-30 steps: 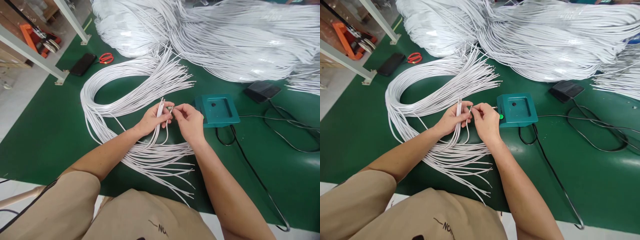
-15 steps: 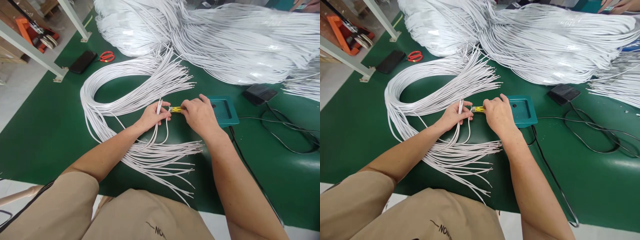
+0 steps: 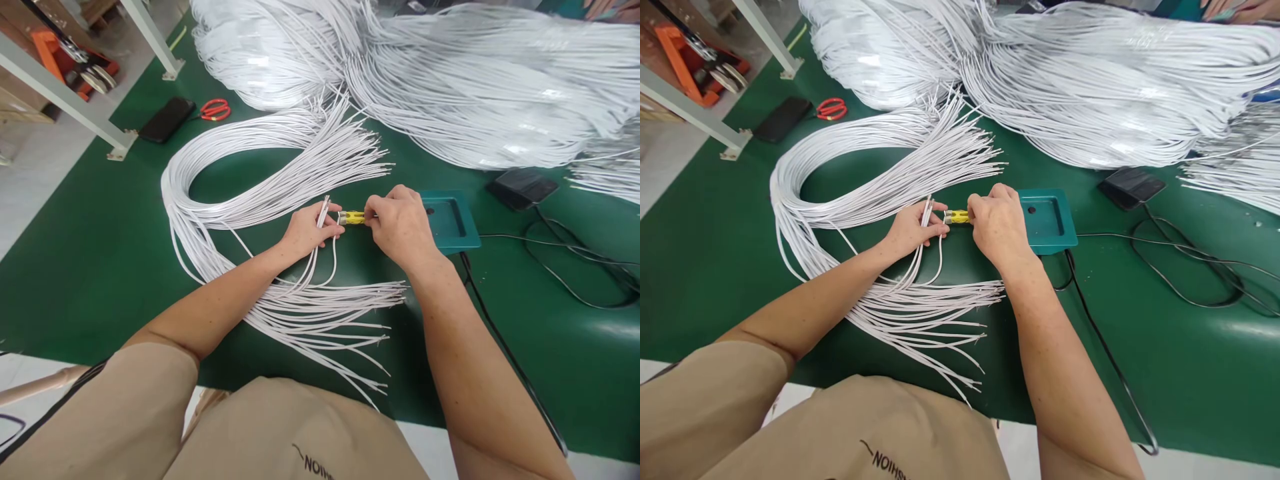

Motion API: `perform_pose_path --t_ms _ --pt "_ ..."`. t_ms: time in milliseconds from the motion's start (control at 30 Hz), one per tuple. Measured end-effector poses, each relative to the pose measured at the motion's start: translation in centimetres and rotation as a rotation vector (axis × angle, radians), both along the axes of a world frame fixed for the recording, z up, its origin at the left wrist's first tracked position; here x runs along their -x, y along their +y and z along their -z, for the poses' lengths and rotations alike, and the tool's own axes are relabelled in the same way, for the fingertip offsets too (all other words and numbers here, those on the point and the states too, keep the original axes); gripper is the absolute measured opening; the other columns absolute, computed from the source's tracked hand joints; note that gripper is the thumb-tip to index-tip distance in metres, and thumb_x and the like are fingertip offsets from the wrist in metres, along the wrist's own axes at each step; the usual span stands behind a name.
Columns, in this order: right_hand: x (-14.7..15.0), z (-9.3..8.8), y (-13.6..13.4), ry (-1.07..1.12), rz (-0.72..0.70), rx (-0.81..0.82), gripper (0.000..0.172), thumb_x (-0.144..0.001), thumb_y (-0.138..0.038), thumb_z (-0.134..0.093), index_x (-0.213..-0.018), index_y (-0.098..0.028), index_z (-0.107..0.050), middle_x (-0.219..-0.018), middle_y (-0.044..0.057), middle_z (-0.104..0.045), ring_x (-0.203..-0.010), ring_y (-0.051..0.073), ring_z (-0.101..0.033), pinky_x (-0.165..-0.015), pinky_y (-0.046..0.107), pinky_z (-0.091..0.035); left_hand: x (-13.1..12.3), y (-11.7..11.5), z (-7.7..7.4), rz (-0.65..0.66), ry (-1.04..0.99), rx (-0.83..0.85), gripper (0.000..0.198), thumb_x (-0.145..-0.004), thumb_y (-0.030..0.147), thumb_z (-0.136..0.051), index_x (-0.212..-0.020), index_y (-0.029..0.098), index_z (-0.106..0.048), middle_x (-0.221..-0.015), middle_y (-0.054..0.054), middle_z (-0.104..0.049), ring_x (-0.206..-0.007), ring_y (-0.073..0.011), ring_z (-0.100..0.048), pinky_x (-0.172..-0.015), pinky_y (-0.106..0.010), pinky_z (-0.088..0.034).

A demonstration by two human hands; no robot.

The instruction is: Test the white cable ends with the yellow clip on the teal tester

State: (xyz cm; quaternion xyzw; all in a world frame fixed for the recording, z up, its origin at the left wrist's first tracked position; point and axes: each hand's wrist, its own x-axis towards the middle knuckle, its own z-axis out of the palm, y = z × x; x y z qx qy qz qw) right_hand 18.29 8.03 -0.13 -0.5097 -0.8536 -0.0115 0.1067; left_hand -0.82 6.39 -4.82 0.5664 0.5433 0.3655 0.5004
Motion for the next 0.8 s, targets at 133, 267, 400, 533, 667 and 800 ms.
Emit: perform_pose_path --t_ms 133,267,400,533,667,800 --pt "-0.7 0.0 -0.6 0.017 0.043 -0.091 0.020 -0.087 -0.023 -0.050 -0.095 -0.017 -0.067 -0.087 0.010 -0.065 -0.102 0.029 -0.051 -0.105 0.057 -0.027 0.0 0.1 -0.2 0.021 -0.016 0.040 0.049 -0.069 0.032 -0.074 -0.113 0.015 -0.063 -0.072 -0.003 -0.071 -0.059 -0.0123 -0.063 -0.043 -0.018 -0.048" --pt "-1.8 0.8 -1.2 0.037 0.274 -0.218 0.037 -0.092 -0.027 -0.043 -0.124 -0.013 -0.055 -0.132 0.017 -0.056 -0.129 0.035 -0.039 -0.109 0.068 -0.013 0.2 0.1 -0.6 0.033 -0.044 0.085 0.049 -0.069 0.029 -0.074 -0.114 0.013 -0.063 -0.073 -0.005 -0.072 -0.063 -0.0135 -0.065 -0.046 -0.018 -0.049" --pt "-2.2 1.3 -1.2 0.047 0.299 -0.198 0.041 -0.095 -0.029 -0.039 -0.131 -0.013 -0.051 -0.138 0.020 -0.051 -0.133 0.036 -0.037 -0.106 0.066 -0.018 0.5 0.0 -0.9 0.021 -0.061 0.100 0.047 -0.069 0.029 -0.074 -0.112 0.012 -0.063 -0.073 -0.005 -0.072 -0.064 -0.0140 -0.066 -0.048 -0.019 -0.048" --pt "-1.0 0.1 -2.1 0.140 0.221 -0.192 0.037 -0.094 -0.027 -0.041 -0.125 -0.014 -0.056 -0.131 0.018 -0.057 -0.123 0.034 -0.046 -0.103 0.055 -0.029 1.0 0.0 -0.6 -0.019 -0.105 0.061 0.055 -0.067 0.032 -0.076 -0.117 0.015 -0.061 -0.072 -0.002 -0.070 -0.066 -0.0134 -0.065 -0.048 -0.017 -0.045" --pt "2.5 -0.9 -4.4 0.157 -0.258 0.040 0.028 -0.094 -0.025 -0.041 -0.100 -0.017 -0.067 -0.103 0.012 -0.069 -0.095 0.024 -0.057 -0.086 0.036 -0.041 1.0 0.1 -0.4 -0.003 -0.223 0.060 0.042 -0.065 0.034 -0.078 -0.100 0.013 -0.067 -0.071 -0.001 -0.067 -0.060 -0.0094 -0.059 -0.050 -0.018 -0.045" --pt "5.4 -0.2 -6.8 -0.015 -0.431 0.127 0.027 -0.089 -0.012 -0.042 -0.084 -0.012 -0.069 -0.086 0.015 -0.070 -0.091 0.026 -0.057 -0.081 0.037 -0.040 1.1 0.2 -0.5 0.023 -0.260 0.098 0.036 -0.062 0.034 -0.081 -0.090 0.014 -0.068 -0.074 -0.001 -0.067 -0.063 -0.0103 -0.059 -0.053 -0.020 -0.045"
